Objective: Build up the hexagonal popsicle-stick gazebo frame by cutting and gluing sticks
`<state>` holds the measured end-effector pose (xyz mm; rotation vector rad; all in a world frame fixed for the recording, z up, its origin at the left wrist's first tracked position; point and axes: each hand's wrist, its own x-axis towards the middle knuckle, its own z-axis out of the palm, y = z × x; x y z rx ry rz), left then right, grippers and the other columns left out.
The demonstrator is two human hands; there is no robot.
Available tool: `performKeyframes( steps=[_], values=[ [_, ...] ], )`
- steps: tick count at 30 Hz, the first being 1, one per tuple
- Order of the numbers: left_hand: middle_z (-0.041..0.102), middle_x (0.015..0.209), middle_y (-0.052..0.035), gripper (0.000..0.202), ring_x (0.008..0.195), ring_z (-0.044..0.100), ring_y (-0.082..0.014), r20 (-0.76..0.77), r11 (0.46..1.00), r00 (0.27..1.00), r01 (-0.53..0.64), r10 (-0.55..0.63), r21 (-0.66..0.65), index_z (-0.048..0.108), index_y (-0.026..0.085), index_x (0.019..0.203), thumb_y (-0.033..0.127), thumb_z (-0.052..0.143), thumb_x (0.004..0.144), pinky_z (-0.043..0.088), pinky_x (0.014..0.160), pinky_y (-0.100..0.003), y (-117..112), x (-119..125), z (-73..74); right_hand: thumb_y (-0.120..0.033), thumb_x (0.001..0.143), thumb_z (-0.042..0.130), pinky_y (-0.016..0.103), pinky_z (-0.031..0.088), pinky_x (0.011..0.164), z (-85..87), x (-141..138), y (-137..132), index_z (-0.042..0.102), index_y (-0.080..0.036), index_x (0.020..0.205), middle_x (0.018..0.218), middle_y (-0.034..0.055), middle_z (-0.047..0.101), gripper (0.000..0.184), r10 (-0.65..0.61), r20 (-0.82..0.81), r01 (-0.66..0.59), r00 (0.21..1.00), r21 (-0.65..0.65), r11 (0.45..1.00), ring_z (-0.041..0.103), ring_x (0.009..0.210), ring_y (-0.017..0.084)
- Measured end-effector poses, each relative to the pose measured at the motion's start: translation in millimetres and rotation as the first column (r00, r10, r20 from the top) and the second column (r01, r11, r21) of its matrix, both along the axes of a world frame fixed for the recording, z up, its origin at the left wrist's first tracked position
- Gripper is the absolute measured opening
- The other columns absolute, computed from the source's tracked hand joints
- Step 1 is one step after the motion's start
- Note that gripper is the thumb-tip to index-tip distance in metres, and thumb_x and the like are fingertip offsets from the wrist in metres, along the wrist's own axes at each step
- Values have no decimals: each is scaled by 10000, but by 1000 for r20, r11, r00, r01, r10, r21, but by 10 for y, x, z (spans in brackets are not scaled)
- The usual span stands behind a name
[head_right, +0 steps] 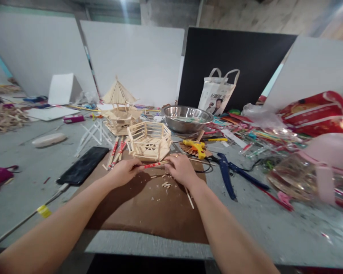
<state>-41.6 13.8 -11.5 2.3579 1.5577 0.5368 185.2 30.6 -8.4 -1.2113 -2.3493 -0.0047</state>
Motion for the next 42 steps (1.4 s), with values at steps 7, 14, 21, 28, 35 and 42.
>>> performKeyframes(
  steps=[7, 14, 21, 28, 35, 42],
  values=[
    [627, 724, -33, 189, 665, 548, -176, 32, 999, 999, 41, -41, 19, 598, 225, 768, 326, 439, 747, 352, 578, -255, 14, -36, -5, -246, 758, 471, 266, 401, 718, 3, 77, 45, 603, -171, 862, 841, 42, 639, 184, -115, -189, 99, 975, -95, 991, 561, 777, 154],
    [634, 707, -32, 216, 660, 557, -199, -121, 999, 992, 25, -20, 37, 611, 251, 724, 385, 442, 737, 323, 540, -257, 35, -110, 44, -278, 770, 417, 248, 383, 585, 95, 239, 86, 603, -178, 813, 771, 43, 640, 215, -453, -17, 448, 891, -115, 887, 562, 685, 154],
    [623, 622, -28, 265, 590, 547, -187, -210, 995, 974, 65, -81, -81, 642, 264, 632, 445, 462, 706, 291, 501, -242, 19, -141, 60, -340, 645, 553, 234, 300, 494, 70, 192, -13, 622, -214, 636, 706, 44, 640, 144, -387, 254, 446, 886, -247, 860, 556, 648, 166],
    [604, 602, -31, 337, 566, 522, -154, -174, 998, 982, 66, -68, -16, 632, 222, 639, 462, 417, 737, 282, 505, -229, 6, -130, 111, -234, 638, 505, 230, 282, 494, 196, 147, -58, 620, -197, 655, 737, 55, 638, 121, -410, 355, 514, 840, -279, 811, 560, 661, 169],
    [596, 688, -27, 247, 640, 518, -127, 112, 956, 990, -118, 91, 269, 601, 174, 719, 342, 425, 762, 338, 565, -215, 35, -164, 145, -289, 799, 373, 233, 318, 551, 452, 119, -190, 553, -198, 831, 761, 29, 631, 205, -403, 166, 420, 900, -89, 903, 552, 675, 156],
    [559, 662, 3, 225, 531, 465, -86, 523, 890, 807, -419, 275, 179, 580, 148, 851, 292, 497, 700, 380, 561, -207, 192, -222, 25, -255, 838, 368, 231, 340, 601, 515, -197, -75, 559, -190, 859, 850, 35, 617, 203, -183, 117, 140, 976, 302, 943, 546, 766, 150]
  ],
)
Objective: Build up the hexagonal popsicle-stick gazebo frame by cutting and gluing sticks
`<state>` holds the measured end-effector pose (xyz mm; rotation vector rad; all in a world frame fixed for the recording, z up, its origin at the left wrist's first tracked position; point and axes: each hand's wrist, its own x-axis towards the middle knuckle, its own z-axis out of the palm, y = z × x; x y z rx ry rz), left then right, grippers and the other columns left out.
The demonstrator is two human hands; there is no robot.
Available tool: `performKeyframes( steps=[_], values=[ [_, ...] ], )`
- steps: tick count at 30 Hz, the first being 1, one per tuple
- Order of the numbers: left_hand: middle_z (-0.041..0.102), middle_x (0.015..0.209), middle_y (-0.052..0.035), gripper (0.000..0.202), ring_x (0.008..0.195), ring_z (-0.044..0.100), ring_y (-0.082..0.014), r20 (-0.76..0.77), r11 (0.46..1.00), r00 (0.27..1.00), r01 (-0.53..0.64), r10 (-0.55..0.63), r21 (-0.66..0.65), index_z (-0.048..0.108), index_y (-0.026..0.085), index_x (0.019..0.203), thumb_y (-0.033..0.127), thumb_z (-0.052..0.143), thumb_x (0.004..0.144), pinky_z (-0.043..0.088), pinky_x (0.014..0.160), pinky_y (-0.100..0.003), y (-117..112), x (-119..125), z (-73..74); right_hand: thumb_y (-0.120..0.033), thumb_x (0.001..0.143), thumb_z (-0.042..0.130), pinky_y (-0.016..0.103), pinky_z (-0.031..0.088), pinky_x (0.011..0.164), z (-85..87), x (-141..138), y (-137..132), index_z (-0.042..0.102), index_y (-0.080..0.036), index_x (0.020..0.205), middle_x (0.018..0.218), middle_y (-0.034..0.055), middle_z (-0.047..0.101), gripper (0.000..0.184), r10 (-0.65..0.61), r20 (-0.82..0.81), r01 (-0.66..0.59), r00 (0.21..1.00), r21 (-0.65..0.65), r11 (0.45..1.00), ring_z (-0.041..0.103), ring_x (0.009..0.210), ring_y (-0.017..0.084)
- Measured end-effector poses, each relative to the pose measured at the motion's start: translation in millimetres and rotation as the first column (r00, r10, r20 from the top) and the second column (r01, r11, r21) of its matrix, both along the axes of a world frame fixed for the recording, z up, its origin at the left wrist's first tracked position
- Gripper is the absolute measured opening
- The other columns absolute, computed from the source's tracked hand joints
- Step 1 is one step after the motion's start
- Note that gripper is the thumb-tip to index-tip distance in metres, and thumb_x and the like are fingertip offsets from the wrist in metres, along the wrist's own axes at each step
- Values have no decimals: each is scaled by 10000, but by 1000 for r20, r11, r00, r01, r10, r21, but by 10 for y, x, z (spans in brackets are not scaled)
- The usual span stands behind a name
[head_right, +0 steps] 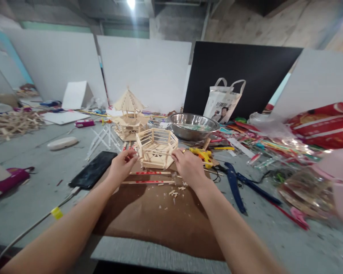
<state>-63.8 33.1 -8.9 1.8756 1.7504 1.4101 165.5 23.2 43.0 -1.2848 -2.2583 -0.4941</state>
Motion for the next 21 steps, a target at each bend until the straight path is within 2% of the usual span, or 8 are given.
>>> performKeyframes(
  steps=[3, 6, 10, 12, 14, 18, 21],
  values=[
    [568, 702, -5, 264, 537, 464, -85, 92, 999, 995, -26, 29, -39, 573, 140, 894, 290, 499, 691, 390, 566, -215, 51, -4, 30, -258, 833, 382, 234, 347, 614, 76, -149, 125, 567, -190, 846, 897, 46, 599, 198, 47, 45, -49, 998, 41, 998, 515, 816, 158],
    [578, 772, -15, 323, 537, 461, -83, 115, 998, 993, -3, 10, -57, 556, 149, 971, 289, 505, 684, 396, 563, -222, 89, -9, 118, -265, 837, 373, 238, 352, 608, 127, -264, 231, 573, -190, 833, 945, 54, 584, 214, 40, 85, -43, 996, 32, 999, 483, 880, 171],
    [578, 892, -34, 389, 582, 479, -85, -20, 992, 993, 118, -119, -53, 545, 174, 1045, 245, 527, 663, 404, 606, -231, 142, -40, 289, -280, 842, 366, 236, 340, 571, 136, -345, 309, 566, -199, 831, 923, 48, 589, 216, 2, 137, -1, 991, 0, 1000, 478, 873, 169],
    [587, 893, -28, 416, 586, 480, -91, -154, 968, 959, 222, -239, -120, 550, 203, 1059, 230, 546, 644, 400, 612, -236, 177, -70, 371, -277, 841, 368, 238, 335, 573, 128, -362, 326, 561, -202, 834, 913, 47, 591, 207, -5, 167, 7, 986, -16, 1000, 474, 880, 171],
    [597, 871, -26, 443, 581, 481, -97, -219, 950, 932, 252, -290, -187, 539, 219, 1084, 239, 552, 641, 399, 611, -243, 217, -100, 431, -272, 843, 362, 241, 333, 586, 116, -372, 334, 559, -201, 837, 909, 51, 591, 210, -14, 195, 21, 981, -31, 999, 468, 889, 174],
    [610, 850, -34, 422, 618, 510, -110, -172, 903, 911, 316, -374, -291, 557, 201, 1063, 278, 552, 648, 405, 614, -239, 305, -133, 479, -279, 846, 346, 252, 327, 614, 81, -395, 348, 560, -196, 841, 900, 57, 592, 229, -29, 204, 37, 978, -33, 999, 462, 876, 179],
    [615, 834, -44, 354, 641, 524, -116, -172, 892, 896, 354, -409, -281, 598, 171, 986, 285, 546, 655, 402, 615, -233, 365, -146, 477, -282, 842, 351, 260, 319, 626, 54, -419, 367, 564, -187, 826, 856, 63, 598, 234, -27, 198, 33, 980, -27, 999, 465, 854, 187]
  ],
)
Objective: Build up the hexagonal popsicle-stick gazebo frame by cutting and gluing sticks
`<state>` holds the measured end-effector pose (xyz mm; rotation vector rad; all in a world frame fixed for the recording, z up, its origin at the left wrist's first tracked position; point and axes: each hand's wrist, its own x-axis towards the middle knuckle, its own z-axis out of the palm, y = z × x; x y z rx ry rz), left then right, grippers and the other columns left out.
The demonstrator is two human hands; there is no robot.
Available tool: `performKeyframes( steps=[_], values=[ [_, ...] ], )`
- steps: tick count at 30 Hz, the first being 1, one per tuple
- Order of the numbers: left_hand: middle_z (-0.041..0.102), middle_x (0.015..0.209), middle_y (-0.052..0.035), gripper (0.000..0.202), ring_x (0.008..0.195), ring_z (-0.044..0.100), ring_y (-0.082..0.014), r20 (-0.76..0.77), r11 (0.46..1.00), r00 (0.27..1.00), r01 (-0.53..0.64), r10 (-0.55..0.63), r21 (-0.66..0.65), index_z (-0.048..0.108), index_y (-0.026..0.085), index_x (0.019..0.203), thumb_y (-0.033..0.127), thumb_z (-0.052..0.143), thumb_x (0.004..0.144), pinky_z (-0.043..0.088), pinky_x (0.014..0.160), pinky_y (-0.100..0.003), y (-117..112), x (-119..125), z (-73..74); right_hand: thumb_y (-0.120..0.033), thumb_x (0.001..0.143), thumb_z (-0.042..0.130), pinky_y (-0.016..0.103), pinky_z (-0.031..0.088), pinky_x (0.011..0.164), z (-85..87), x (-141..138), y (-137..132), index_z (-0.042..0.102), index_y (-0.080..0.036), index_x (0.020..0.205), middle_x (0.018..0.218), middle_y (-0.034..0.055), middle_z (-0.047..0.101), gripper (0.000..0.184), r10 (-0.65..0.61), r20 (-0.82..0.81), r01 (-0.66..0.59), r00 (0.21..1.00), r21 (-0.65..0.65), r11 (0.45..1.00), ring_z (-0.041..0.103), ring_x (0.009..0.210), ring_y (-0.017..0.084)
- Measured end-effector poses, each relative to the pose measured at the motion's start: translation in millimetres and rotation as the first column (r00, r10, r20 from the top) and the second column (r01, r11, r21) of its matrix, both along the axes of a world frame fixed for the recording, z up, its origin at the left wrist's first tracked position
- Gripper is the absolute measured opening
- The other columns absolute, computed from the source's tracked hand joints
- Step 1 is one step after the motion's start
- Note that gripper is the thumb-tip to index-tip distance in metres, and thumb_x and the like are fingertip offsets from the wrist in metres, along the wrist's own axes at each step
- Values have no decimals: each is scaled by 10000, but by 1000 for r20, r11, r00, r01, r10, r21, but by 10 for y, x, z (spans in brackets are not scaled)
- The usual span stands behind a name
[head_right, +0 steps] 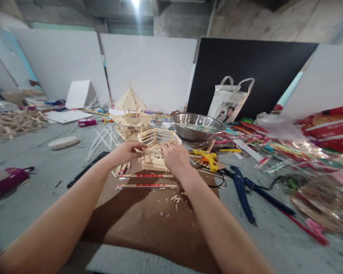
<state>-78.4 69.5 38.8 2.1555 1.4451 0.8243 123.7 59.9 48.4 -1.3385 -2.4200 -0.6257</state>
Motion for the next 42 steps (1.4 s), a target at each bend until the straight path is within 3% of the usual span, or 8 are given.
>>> performKeyframes(
  steps=[4, 13, 18, 31, 42],
  values=[
    [623, 797, -38, 326, 637, 525, -118, -12, 999, 1000, 19, -18, 52, 614, 164, 953, 293, 539, 663, 394, 608, -232, 45, -16, -27, -277, 835, 368, 265, 314, 673, -23, -23, 21, 570, -172, 811, 831, 64, 603, 230, 9, -10, -10, 1000, -15, 1000, 476, 830, 184],
    [629, 705, -7, 274, 596, 507, -113, 25, 980, 995, -98, 95, 171, 643, 193, 888, 339, 512, 696, 386, 595, -220, 22, 56, -143, -265, 841, 356, 276, 299, 706, -63, -22, 25, 571, -160, 803, 819, 78, 611, 243, 35, 2, -35, 999, -14, 999, 487, 806, 185],
    [646, 710, -4, 237, 586, 506, -114, 18, 968, 997, -83, 81, 237, 662, 203, 807, 345, 497, 713, 380, 580, -213, 34, 77, -159, -268, 842, 360, 277, 299, 710, -81, -18, 30, 575, -160, 801, 797, 79, 609, 245, 49, -20, -49, 999, -7, 999, 486, 791, 179],
    [634, 669, 0, 221, 564, 500, -115, -6, 965, 991, -127, 132, 229, 654, 212, 804, 349, 512, 705, 344, 529, -213, 45, 69, -194, -276, 849, 347, 277, 301, 745, -123, -13, 44, 572, -159, 810, 801, 76, 616, 256, 68, -54, -68, 996, -2, 998, 495, 822, 173],
    [643, 710, -18, 323, 565, 507, -116, 5, 962, 991, -131, 134, 238, 613, 233, 994, 349, 497, 716, 376, 564, -219, 38, 41, -247, -270, 844, 361, 274, 302, 740, -120, 1, 46, 573, -159, 801, 806, 70, 616, 243, 89, -64, -89, 994, 5, 996, 497, 812, 170]
  ],
)
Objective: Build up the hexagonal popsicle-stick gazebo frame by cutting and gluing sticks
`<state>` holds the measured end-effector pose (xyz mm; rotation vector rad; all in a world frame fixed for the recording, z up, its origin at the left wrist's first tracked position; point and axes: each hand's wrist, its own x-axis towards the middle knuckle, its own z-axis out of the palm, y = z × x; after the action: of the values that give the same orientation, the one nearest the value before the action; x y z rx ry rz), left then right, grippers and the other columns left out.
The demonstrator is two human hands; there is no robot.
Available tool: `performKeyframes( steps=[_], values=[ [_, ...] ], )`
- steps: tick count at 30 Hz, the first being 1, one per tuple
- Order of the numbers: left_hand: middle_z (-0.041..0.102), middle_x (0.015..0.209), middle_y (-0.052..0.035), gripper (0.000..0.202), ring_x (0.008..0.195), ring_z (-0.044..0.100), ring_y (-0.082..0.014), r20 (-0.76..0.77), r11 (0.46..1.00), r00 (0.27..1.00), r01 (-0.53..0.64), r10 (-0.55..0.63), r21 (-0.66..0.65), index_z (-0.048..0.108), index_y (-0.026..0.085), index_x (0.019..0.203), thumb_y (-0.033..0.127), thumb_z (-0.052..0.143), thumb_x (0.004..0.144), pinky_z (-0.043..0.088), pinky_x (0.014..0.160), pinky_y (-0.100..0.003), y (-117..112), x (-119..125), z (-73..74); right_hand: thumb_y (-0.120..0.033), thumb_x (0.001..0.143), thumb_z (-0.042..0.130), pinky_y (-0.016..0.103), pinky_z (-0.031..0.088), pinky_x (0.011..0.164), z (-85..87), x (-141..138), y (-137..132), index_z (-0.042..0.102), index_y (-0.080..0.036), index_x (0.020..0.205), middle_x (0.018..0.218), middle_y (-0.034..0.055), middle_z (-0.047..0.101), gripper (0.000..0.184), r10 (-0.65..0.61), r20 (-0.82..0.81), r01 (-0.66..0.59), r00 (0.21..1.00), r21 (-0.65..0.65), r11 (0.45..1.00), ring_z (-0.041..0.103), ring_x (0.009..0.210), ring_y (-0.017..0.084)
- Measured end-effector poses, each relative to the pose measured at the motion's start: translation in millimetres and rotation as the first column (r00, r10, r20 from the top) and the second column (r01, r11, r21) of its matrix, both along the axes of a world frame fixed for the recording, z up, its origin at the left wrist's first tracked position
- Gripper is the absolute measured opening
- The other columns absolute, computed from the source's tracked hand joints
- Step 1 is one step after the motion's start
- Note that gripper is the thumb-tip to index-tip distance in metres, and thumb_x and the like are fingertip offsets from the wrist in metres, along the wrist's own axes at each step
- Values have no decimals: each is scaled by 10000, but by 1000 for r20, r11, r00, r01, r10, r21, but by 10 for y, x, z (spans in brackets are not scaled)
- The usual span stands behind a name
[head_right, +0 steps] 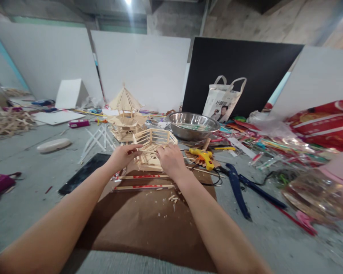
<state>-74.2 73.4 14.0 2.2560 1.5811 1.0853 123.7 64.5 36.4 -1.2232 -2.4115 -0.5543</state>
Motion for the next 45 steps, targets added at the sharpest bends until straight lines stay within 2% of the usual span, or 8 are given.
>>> performKeyframes(
  steps=[15, 20, 26, 31, 35, 39, 41, 45],
  values=[
    [530, 573, 34, 360, 507, 423, -81, -37, 997, 999, 5, -2, 82, 567, 243, 1052, 366, 510, 718, 325, 520, -189, -61, -8, -3, -266, 841, 363, 270, 293, 722, 5, 3, 0, 574, -164, 791, 790, 66, 614, 240, -10, 15, 10, 1000, 24, 1000, 494, 784, 169],
    [537, 664, 10, 333, 571, 453, -93, -44, 980, 999, -15, 24, 201, 560, 219, 1044, 320, 514, 729, 350, 560, -203, -127, 28, 27, -275, 845, 357, 283, 276, 758, 65, 23, -24, 574, -170, 792, 777, 70, 619, 247, 2, 12, -3, 1000, 37, 999, 495, 819, 175],
    [570, 783, -28, 230, 671, 517, -112, -113, 965, 993, -15, 47, 263, 616, 215, 908, 322, 462, 775, 377, 595, -209, -179, 72, 15, -262, 837, 374, 289, 270, 778, 113, 7, -75, 568, -173, 780, 823, 58, 621, 220, 35, 23, -36, 999, 61, 997, 492, 825, 177],
    [568, 862, -50, 263, 776, 508, -146, -236, 907, 968, 23, 84, 419, 638, 239, 887, 390, 458, 769, 380, 644, -239, -158, 60, -3, -257, 829, 389, 295, 283, 771, 125, 1, -77, 565, -166, 788, 802, 65, 620, 203, 22, 54, -24, 998, 51, 998, 499, 827, 188],
    [578, 927, -43, 215, 874, 463, -175, -286, 839, 956, 104, 63, 534, 657, 269, 831, 373, 484, 758, 366, 759, -305, -109, 69, 49, -269, 820, 409, 276, 315, 710, 224, 70, -91, 563, -158, 800, 762, 67, 618, 190, 15, 64, -12, 998, -47, 999, 513, 774, 180],
    [590, 970, -28, 183, 982, 420, -197, -193, 790, 976, 41, 99, 612, 669, 280, 772, 367, 511, 743, 330, 833, -354, -59, 86, 88, -299, 778, 479, 276, 326, 708, 400, 242, -124, 549, -163, 838, 798, 57, 618, 163, -36, -84, 29, 996, -78, 997, 511, 811, 187],
    [589, 991, -21, 175, 1005, 408, -199, -166, 788, 980, 17, 109, 616, 671, 290, 762, 373, 519, 736, 324, 844, -363, -38, 87, 76, -313, 770, 481, 256, 338, 640, 473, 340, -136, 541, -174, 817, 775, 40, 616, 159, -74, -145, 44, 987, -203, 978, 524, 740, 166],
    [589, 1009, -10, 171, 1024, 401, -204, -184, 808, 976, 17, 113, 589, 674, 305, 754, 385, 526, 727, 326, 842, -374, -1, 77, 4, -263, 767, 451, 219, 329, 549, 494, 473, -108, 541, -181, 726, 714, 15, 606, 128, -80, -179, -13, 981, -465, 885, 516, 628, 119]
  ],
)
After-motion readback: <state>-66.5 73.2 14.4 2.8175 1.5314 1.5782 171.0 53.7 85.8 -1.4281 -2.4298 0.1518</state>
